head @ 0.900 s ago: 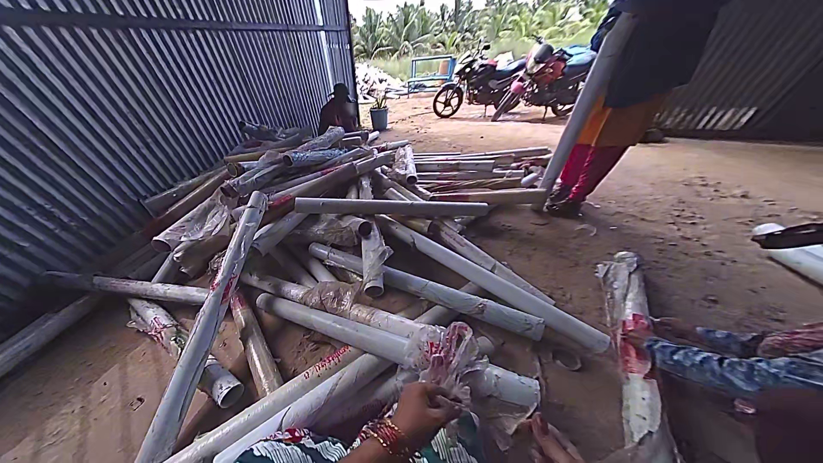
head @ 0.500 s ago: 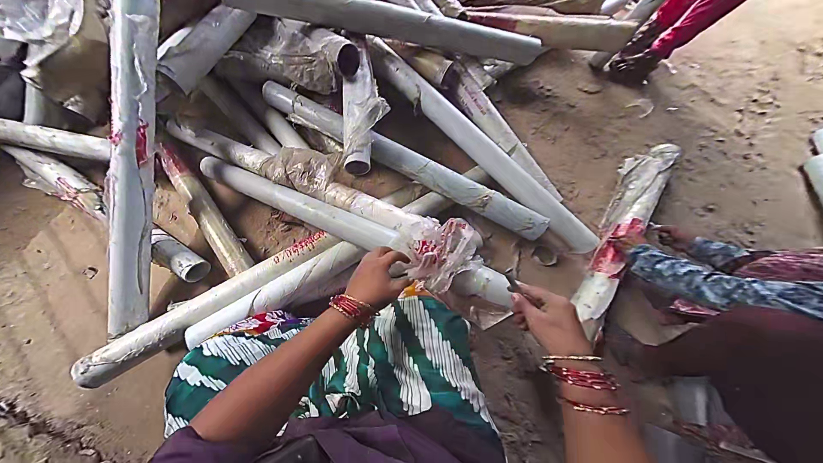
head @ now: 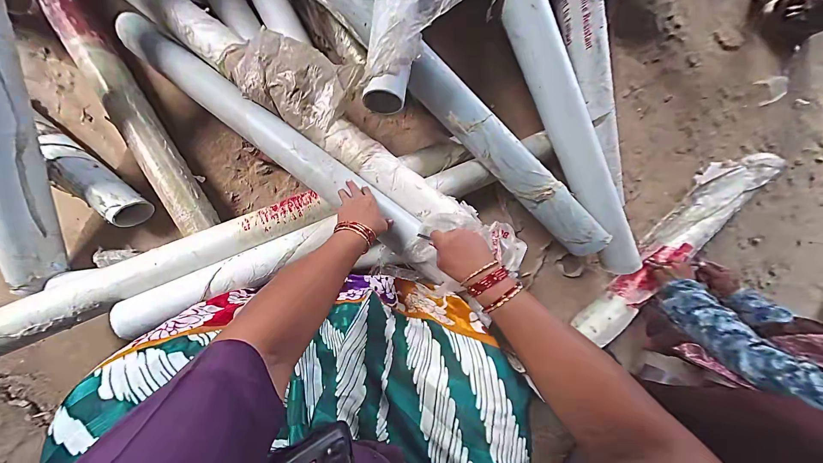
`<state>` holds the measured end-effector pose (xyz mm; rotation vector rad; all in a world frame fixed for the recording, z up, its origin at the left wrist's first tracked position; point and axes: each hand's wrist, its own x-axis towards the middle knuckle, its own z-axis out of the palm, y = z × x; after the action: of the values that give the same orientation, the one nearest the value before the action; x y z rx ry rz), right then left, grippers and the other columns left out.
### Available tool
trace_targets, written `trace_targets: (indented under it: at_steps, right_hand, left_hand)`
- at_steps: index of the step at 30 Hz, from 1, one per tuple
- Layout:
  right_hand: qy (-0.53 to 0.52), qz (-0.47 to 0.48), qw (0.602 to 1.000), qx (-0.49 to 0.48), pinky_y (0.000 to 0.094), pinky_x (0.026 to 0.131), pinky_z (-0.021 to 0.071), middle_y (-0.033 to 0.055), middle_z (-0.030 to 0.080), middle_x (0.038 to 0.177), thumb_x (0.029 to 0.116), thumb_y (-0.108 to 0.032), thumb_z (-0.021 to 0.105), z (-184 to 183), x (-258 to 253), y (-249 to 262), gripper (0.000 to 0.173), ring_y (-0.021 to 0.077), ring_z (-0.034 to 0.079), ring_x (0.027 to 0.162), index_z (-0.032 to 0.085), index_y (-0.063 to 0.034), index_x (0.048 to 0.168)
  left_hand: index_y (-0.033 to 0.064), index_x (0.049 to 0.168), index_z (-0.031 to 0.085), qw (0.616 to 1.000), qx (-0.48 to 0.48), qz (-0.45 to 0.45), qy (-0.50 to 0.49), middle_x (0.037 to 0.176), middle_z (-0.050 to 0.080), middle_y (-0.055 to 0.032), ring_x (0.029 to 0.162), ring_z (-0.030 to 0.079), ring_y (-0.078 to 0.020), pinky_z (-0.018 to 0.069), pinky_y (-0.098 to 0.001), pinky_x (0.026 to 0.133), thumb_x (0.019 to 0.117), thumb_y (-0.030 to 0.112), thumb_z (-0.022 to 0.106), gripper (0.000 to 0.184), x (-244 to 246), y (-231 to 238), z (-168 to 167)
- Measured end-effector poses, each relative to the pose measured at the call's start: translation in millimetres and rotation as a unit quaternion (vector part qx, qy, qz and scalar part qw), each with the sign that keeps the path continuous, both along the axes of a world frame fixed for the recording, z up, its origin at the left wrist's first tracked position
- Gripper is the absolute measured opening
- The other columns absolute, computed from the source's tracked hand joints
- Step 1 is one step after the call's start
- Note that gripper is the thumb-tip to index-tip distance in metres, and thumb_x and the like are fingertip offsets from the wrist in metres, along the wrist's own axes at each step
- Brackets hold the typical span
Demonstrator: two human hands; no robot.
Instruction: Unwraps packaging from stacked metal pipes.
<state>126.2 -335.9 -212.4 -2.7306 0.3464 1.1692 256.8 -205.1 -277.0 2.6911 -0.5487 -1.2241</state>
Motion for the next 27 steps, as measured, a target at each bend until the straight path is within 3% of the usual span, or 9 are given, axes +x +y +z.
trace_targets:
  at_steps: [2,9,12,16,19,23,27]
  right_hand:
    - [-0.027,0.024,0.999,0.000,0.0633,0.072,0.0523,0.0299,0.069,0.096,0.1020,-0.005,0.051,-6,-11,-5,0.020,0.0505,0.069,0.094,0.066,0.0059,0.111]
    - [-0.077,0.047,0.995,-0.034,0.0601,0.062,0.0527,0.0288,0.068,0.085,0.0918,0.003,0.058,-2,-54,-13,0.010,0.0486,0.070,0.081,0.066,0.0096,0.096]
    - [-0.061,0.022,0.996,-0.065,0.0603,0.063,0.0528,0.0295,0.068,0.089,0.0926,0.002,0.057,2,-92,-28,0.016,0.0490,0.070,0.081,0.066,0.0104,0.103]
    - [-0.077,-0.016,0.992,-0.101,0.0633,0.062,0.0524,0.0322,0.069,0.087,0.0908,0.003,0.057,16,-160,-53,0.018,0.0524,0.070,0.080,0.068,0.0103,0.102]
    - [-0.017,-0.056,0.990,-0.132,0.0668,0.068,0.0510,0.0339,0.069,0.093,0.0970,-0.002,0.053,44,-196,-68,0.021,0.0543,0.070,0.087,0.069,0.0084,0.105]
    - [-0.229,0.001,0.963,-0.139,0.0581,0.047,0.0480,0.0262,0.066,0.071,0.0924,-0.003,0.056,50,-180,-60,0.017,0.0472,0.068,0.062,0.069,0.0047,0.087]
    - [-0.230,0.025,0.970,-0.078,0.0572,0.052,0.0512,0.0244,0.067,0.076,0.0873,0.004,0.061,11,-114,-40,0.009,0.0440,0.070,0.068,0.071,0.0038,0.089]
  left_hand:
    - [-0.0108,0.155,0.029,1.000,0.009,-0.009,0.001,0.163,0.019,-0.0360,0.143,0.035,-0.0548,0.0462,-0.0620,0.104,0.0880,0.054,0.074,0.104,2,-4,-1]
    - [-0.0134,0.149,0.039,0.999,0.017,-0.044,-0.006,0.157,0.031,-0.0375,0.136,0.045,-0.0535,0.0464,-0.0639,0.102,0.0911,0.053,0.071,0.094,13,-4,5]
    - [-0.0144,0.147,0.040,0.999,0.014,-0.044,-0.006,0.154,0.033,-0.0390,0.137,0.045,-0.0536,0.0448,-0.0638,0.104,0.0911,0.055,0.070,0.094,13,-7,6]
    - [-0.0140,0.148,0.039,0.999,0.012,-0.037,-0.006,0.156,0.030,-0.0392,0.137,0.044,-0.0546,0.0442,-0.0646,0.104,0.0896,0.056,0.072,0.097,13,-7,2]
    - [-0.0155,0.146,0.041,0.999,0.014,-0.041,-0.007,0.154,0.033,-0.0399,0.135,0.046,-0.0551,0.0446,-0.0644,0.104,0.0900,0.055,0.072,0.095,13,-9,4]
    - [-0.0171,0.137,0.049,0.999,0.026,-0.039,-0.002,0.147,0.041,-0.0405,0.132,0.049,-0.0548,0.0442,-0.0696,0.098,0.0880,0.055,0.074,0.091,12,-11,6]
    - [-0.0135,0.136,0.051,0.999,0.035,-0.029,-0.006,0.149,0.041,-0.0382,0.131,0.050,-0.0548,0.0439,-0.0722,0.096,0.0859,0.057,0.075,0.090,14,-11,8]
